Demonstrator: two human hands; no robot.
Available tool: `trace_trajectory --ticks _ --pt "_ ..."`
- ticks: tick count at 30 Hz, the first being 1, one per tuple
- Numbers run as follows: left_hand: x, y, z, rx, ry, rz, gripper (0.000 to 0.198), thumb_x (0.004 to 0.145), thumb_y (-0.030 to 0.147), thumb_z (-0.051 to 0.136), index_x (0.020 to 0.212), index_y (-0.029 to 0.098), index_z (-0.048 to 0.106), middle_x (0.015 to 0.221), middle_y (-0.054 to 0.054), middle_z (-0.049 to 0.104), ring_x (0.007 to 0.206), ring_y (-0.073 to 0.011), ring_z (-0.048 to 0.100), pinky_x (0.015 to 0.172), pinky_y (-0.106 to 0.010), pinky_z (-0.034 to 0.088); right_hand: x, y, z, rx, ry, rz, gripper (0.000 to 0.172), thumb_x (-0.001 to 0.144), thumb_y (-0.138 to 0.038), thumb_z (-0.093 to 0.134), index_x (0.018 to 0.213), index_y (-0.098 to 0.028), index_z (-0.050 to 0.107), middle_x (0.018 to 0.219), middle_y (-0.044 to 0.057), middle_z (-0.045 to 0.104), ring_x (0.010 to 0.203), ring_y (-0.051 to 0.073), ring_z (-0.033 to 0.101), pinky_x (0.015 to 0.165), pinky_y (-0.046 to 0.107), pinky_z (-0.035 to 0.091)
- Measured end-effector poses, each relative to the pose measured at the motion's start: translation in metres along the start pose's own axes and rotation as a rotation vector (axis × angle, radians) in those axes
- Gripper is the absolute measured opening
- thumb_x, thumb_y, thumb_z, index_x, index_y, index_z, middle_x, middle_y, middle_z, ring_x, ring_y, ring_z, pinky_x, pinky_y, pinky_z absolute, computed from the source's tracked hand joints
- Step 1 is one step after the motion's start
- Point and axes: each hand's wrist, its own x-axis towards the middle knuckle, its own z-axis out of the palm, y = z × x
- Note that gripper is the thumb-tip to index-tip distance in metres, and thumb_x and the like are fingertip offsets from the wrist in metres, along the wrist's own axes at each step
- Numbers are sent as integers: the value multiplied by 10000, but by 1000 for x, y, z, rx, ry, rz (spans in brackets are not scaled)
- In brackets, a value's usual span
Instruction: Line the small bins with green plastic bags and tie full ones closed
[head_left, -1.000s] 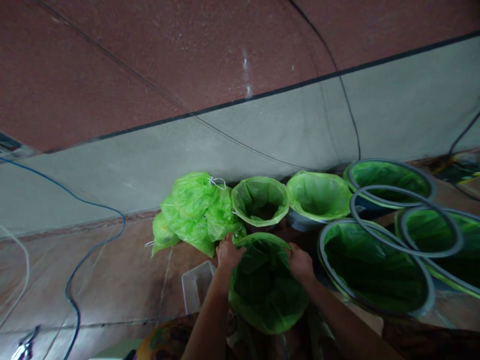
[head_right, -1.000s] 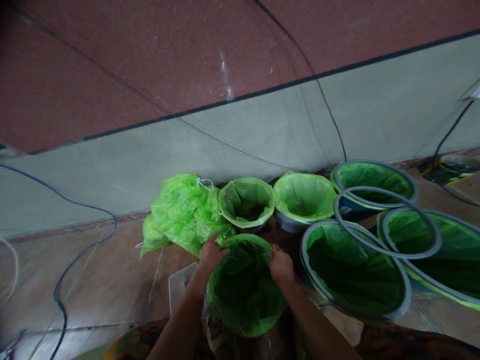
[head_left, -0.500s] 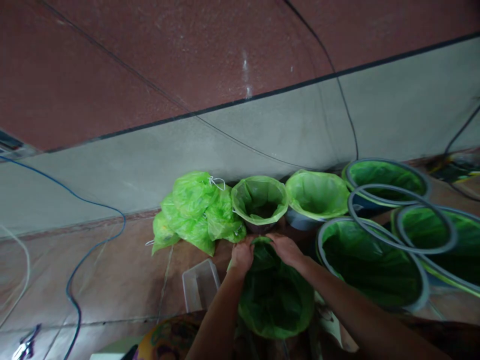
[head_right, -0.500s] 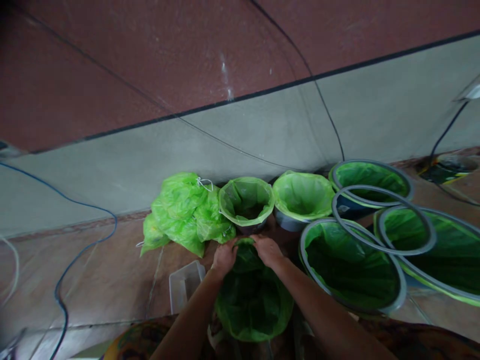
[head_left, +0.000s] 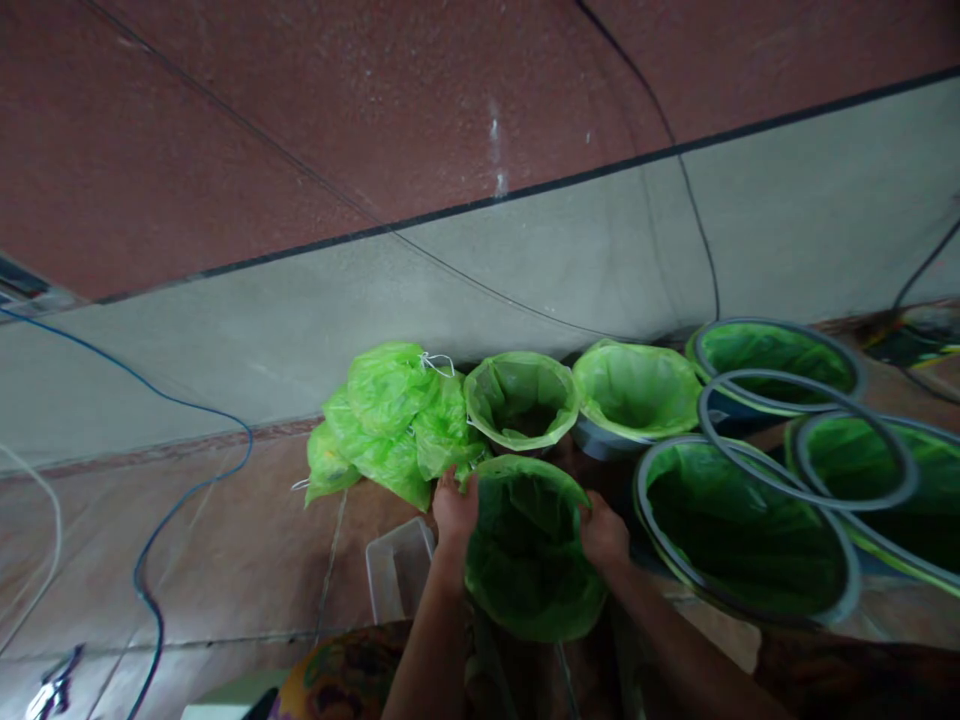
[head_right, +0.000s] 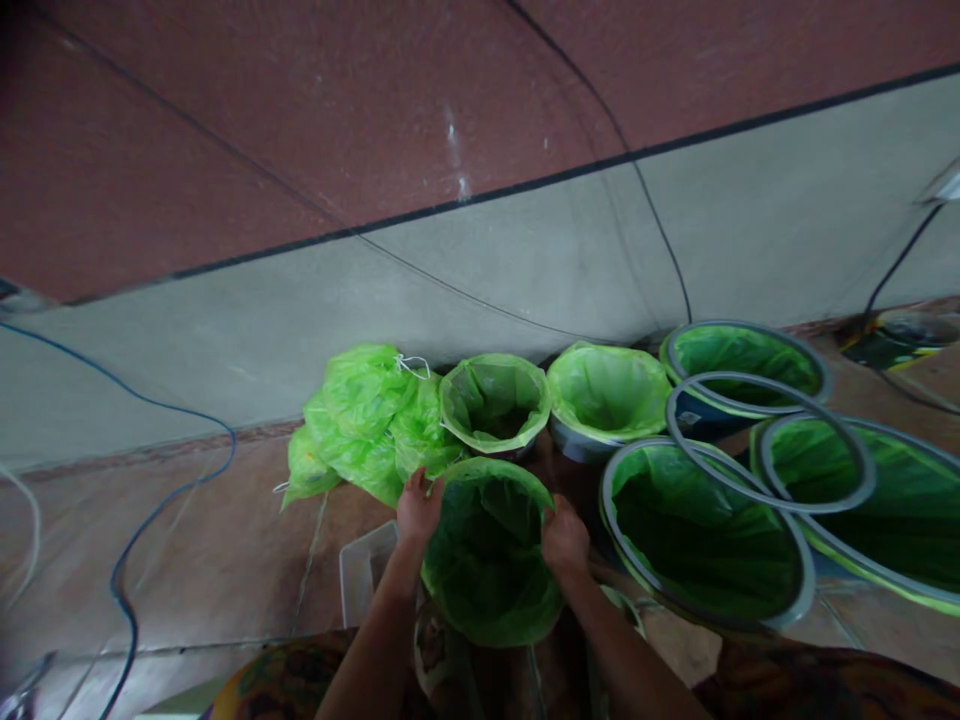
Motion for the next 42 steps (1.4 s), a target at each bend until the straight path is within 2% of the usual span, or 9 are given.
trace_trajectory --ticks 3,7,14,17,25,30,34,39,42 --pt "6 3 -1 37 7 8 434 903 347 450 1247 103 553 1202 -148 637 1117 -228 593 945 -318 457 -22 8 9 33 68 37 364 923 -315 360 1155 -104 544 971 148 677 870 230 640 729 301 433" --pt "11 16 5 107 -8 175 381 926 297 395 1211 141 595 1197 -119 643 1113 -212 589 982 -325 436 -10 -13 -11 55 264 -182 453 891 -356 441 1261 -104 504 1206 173 596 1092 273 548 930 371 404" --pt "7 21 23 180 -235 297 332 925 255 424 1189 219 621 1152 -67 677 1068 -180 615 965 -291 439 53 -73 -30 -1 -111 -602 305 911 -219 423 1138 -196 625 1116 68 665 1057 187 566 937 292 385" --pt "5 13 25 212 -295 228 341 904 286 477 1215 256 612 1161 -58 679 1061 -195 625 939 -286 449 59 -68 -18 -45 -233 -613 282 920 -205 414 1115 -186 617 1068 71 679 1015 174 596 877 258 390" --pt "1 11 24 335 -277 162 418 864 222 495 1279 206 544 1138 -96 674 1045 -224 626 918 -310 454 54 -62 -21 -77 -210 -551 265 942 -208 359 1013 -164 611 962 80 689 871 162 625 740 237 378" --pt "4 18 4 256 -131 225 701 745 224 650 1395 157 396 1320 -144 549 1234 -275 494 1027 -412 390 25 -32 -10 -75 -121 -210 290 950 -245 332 1037 -164 597 935 84 691 830 176 638 682 253 383" --pt "10 17 -15 79 -24 134 599 799 326 608 1349 143 458 1304 -132 567 1185 -240 542 990 -349 434 -7 1 -1 -44 8 -50 376 941 -300 347 1188 -106 553 1035 149 674 880 223 645 731 299 428" --pt "12 22 -9 18 -35 130 378 913 308 441 1224 152 590 1216 -107 642 1118 -203 596 959 -301 445 7 -17 -23 23 269 -217 436 924 -362 399 1232 -95 552 1189 164 620 1094 252 568 922 349 413" --pt "9 26 3 78 -101 189 347 936 288 397 1167 187 635 1165 -90 671 1067 -195 620 927 -296 451 37 -50 -36 57 167 -440 363 936 -297 377 1164 -154 620 1151 109 658 1055 199 585 935 304 407"
